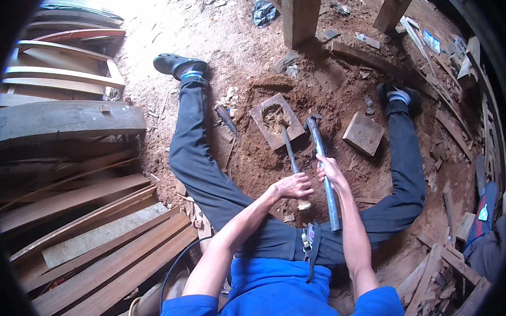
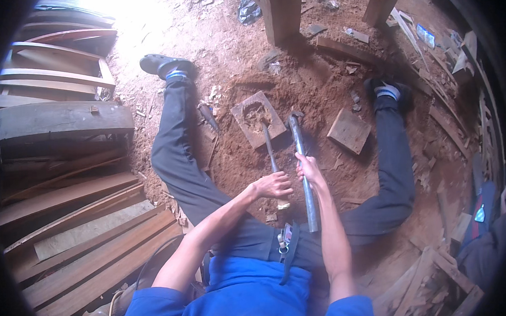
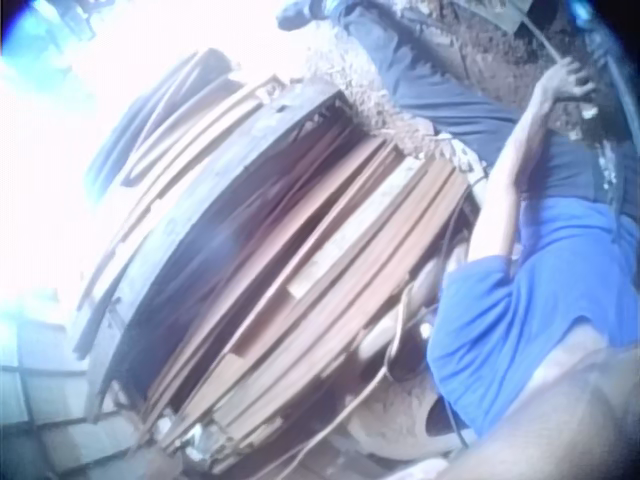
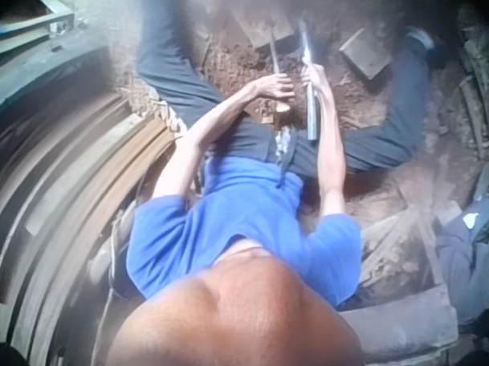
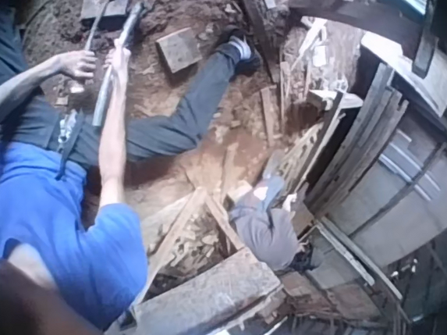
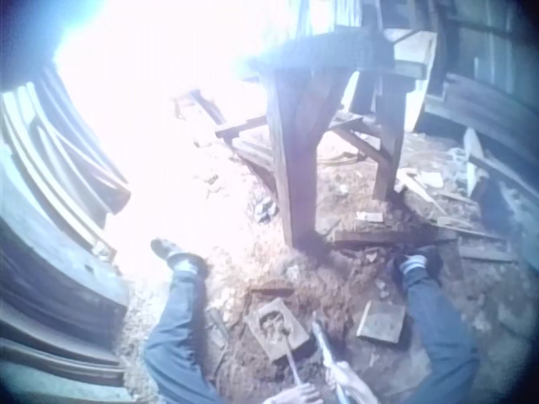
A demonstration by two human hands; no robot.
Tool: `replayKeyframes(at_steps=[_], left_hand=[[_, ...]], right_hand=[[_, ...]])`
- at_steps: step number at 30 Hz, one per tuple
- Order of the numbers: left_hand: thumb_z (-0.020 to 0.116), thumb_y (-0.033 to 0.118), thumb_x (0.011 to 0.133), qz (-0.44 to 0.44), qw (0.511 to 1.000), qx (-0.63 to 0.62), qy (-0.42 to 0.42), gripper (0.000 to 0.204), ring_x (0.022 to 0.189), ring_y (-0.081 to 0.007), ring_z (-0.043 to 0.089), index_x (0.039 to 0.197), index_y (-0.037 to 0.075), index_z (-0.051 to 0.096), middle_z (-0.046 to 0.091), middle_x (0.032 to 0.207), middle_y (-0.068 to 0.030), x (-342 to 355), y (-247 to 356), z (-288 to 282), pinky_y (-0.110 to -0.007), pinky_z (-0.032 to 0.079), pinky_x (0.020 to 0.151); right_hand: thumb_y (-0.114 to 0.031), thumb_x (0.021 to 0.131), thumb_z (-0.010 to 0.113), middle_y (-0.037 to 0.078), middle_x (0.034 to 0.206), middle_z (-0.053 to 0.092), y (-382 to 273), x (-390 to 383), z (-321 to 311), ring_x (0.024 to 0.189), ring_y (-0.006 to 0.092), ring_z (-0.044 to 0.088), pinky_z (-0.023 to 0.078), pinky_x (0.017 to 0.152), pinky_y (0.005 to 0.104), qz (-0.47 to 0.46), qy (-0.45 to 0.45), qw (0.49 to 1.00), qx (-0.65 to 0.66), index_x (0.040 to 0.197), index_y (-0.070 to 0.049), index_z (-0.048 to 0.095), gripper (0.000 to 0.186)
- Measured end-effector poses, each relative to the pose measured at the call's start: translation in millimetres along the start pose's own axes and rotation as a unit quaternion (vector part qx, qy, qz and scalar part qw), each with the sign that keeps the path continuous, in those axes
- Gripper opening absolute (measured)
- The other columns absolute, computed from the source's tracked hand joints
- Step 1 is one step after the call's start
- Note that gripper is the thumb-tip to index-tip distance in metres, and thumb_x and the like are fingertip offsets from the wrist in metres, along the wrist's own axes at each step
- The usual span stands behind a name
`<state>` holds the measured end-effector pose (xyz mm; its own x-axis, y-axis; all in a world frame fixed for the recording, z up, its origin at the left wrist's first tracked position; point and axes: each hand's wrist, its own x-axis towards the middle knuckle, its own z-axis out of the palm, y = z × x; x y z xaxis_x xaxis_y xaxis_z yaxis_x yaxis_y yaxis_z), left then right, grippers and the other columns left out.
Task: The person sits on the ground and repeatedly strikes a small wooden block with a hammer and chisel to carve a recessed area. The person adjusts the block and tool positions several times while continuing to chip away wood.
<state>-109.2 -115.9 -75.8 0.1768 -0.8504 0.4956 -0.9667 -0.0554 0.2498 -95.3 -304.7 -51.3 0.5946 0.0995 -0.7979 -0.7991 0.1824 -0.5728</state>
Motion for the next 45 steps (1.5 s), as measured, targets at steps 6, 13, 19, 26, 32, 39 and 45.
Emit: replayKeyframes(at_steps=[6, 13, 19, 26, 32, 39, 45], left_hand=[[0.067, 0.016, 0.071, -0.033, 0.999, -0.002, 0.032, 0.021, 0.072, -0.0184, 0.052, 0.085, 0.011, 0.052, 0.05, 0.078, -0.0009, 7, -10, -13, -0.034, 0.041, 0.063], [0.076, 0.004, 0.071, -0.064, 0.979, -0.02, 0.193, 0.019, 0.055, -0.015, 0.047, 0.071, 0.008, 0.057, 0.044, 0.064, 0.0005, 33, 10, -61, -0.031, 0.037, 0.049], [0.073, -0.002, 0.076, -0.158, 0.932, -0.084, 0.316, 0.032, 0.046, -0.0136, 0.049, 0.06, 0.011, 0.048, 0.051, 0.055, -0.0011, 41, -1, -86, -0.029, 0.039, 0.043], [0.061, 0.007, 0.088, -0.379, 0.824, 0.011, 0.421, 0.026, 0.043, -0.0069, 0.043, 0.071, 0.011, 0.043, 0.041, 0.051, 0.0045, 33, -67, -137, -0.024, 0.032, 0.041], [0.069, 0.009, 0.085, -0.488, 0.701, -0.153, 0.497, 0.026, 0.048, -0.0056, 0.048, 0.066, 0.007, 0.052, 0.051, 0.055, 0.0032, 35, -115, -155, -0.023, 0.037, 0.046], [0.07, 0.01, 0.086, -0.498, 0.681, -0.197, 0.499, 0.018, 0.052, -0.0087, 0.054, 0.084, 0.004, 0.053, 0.054, 0.06, 0.0009, 36, -127, -146, -0.023, 0.042, 0.048], [0.071, 0.011, 0.086, -0.521, 0.653, -0.252, 0.489, 0.022, 0.055, -0.0108, 0.057, 0.09, 0.004, 0.051, 0.057, 0.065, -0.002, 30, -131, -143, -0.025, 0.047, 0.053]], right_hand=[[-0.043, 0.091, 0.062, -0.006, 0.056, 0.042, -2, 0, -4, 0.041, 0.0026, 0.039, 0.033, 0.036, 0.0204, 0.019, -0.004, 1.0, 0.015, 0.075, -0.009, 0.047, 0.04], [-0.043, 0.092, 0.061, -0.006, 0.056, 0.043, -2, 0, -5, 0.042, 0.0023, 0.04, 0.034, 0.037, 0.02, 0.008, -0.006, 1.0, 0.003, 0.075, -0.01, 0.047, 0.04], [-0.043, 0.092, 0.061, -0.007, 0.056, 0.042, -2, 0, -4, 0.041, 0.0019, 0.039, 0.034, 0.037, 0.0193, 0.016, -0.007, 1.0, -0.001, 0.075, -0.011, 0.047, 0.039], [-0.043, 0.094, 0.059, -0.008, 0.055, 0.04, 0, 3, -5, 0.04, 0.001, 0.038, 0.033, 0.037, 0.0188, 0.026, -0.001, 1.0, -0.002, 0.076, -0.011, 0.046, 0.038], [-0.042, 0.094, 0.059, -0.008, 0.055, 0.039, -3, 1, -4, 0.04, 0.0007, 0.037, 0.032, 0.037, 0.0187, 0.02, 0.002, 1.0, -0.016, 0.076, -0.011, 0.047, 0.038], [-0.043, 0.094, 0.058, -0.008, 0.055, 0.039, -7, -1, -4, 0.041, 0.0008, 0.036, 0.032, 0.037, 0.0188, 0.023, -0.003, 1.0, -0.017, 0.076, -0.011, 0.047, 0.038], [-0.043, 0.094, 0.058, -0.008, 0.055, 0.039, -7, -2, -5, 0.041, 0.0009, 0.037, 0.033, 0.037, 0.0188, 0.035, -0.009, 0.999, 0.006, 0.076, -0.012, 0.047, 0.037]])
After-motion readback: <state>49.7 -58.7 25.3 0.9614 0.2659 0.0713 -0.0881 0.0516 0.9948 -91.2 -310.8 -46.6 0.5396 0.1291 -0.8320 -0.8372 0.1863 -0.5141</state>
